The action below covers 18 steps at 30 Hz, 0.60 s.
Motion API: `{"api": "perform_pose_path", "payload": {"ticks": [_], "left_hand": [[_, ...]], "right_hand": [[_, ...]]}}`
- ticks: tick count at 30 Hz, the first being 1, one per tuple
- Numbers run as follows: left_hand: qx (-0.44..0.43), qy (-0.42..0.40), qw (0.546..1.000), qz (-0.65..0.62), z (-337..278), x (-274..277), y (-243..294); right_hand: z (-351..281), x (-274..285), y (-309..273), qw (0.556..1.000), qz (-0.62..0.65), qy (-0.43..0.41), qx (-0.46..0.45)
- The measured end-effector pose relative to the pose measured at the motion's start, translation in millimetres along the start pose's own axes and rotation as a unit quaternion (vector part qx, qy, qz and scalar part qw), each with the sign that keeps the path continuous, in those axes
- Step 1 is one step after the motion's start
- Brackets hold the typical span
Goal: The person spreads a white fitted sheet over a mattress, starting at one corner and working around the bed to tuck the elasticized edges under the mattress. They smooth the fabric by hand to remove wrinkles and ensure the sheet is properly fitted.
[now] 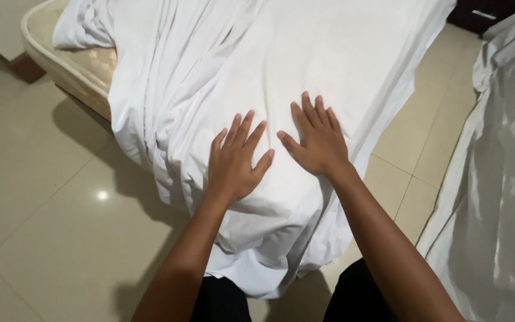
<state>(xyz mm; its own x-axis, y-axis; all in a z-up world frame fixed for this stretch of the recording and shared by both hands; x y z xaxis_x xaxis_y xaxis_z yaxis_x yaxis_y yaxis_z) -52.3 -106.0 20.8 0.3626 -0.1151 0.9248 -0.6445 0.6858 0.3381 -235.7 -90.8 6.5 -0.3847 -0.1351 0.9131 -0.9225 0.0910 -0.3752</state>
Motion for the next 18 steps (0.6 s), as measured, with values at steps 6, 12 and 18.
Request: {"api": "perform_pose_path", "payload": {"ticks": [6,12,18], "left_hand": [[0.008,-0.038,0.999,-0.005,0,1,2],[0.006,-0.05,0.999,-0.007,2,10,5],[0.021,-0.094,0.995,-0.002,5,8,3]], "right_hand": [[-3,0,-2,1.0,-0.003,0.01,0.006],[-6,4,-2,1.0,0.014,0.014,0.005],[-3,4,-2,1.0,0.014,-0.019,-0.017]]}}
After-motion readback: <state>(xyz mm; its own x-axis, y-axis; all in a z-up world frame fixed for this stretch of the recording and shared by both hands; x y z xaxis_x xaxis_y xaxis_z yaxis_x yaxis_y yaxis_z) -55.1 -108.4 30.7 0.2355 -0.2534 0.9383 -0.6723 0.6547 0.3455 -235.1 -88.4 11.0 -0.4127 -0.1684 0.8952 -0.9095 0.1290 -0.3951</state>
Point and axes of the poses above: each hand's wrist, its own z-axis towards the middle knuckle, its own x-axis out of the back of the hand, y = z × x, the point moved 6 cm from there along z, towards the middle knuckle, and after that the axes turned 14 degrees about -y, right-handed, at the moved point
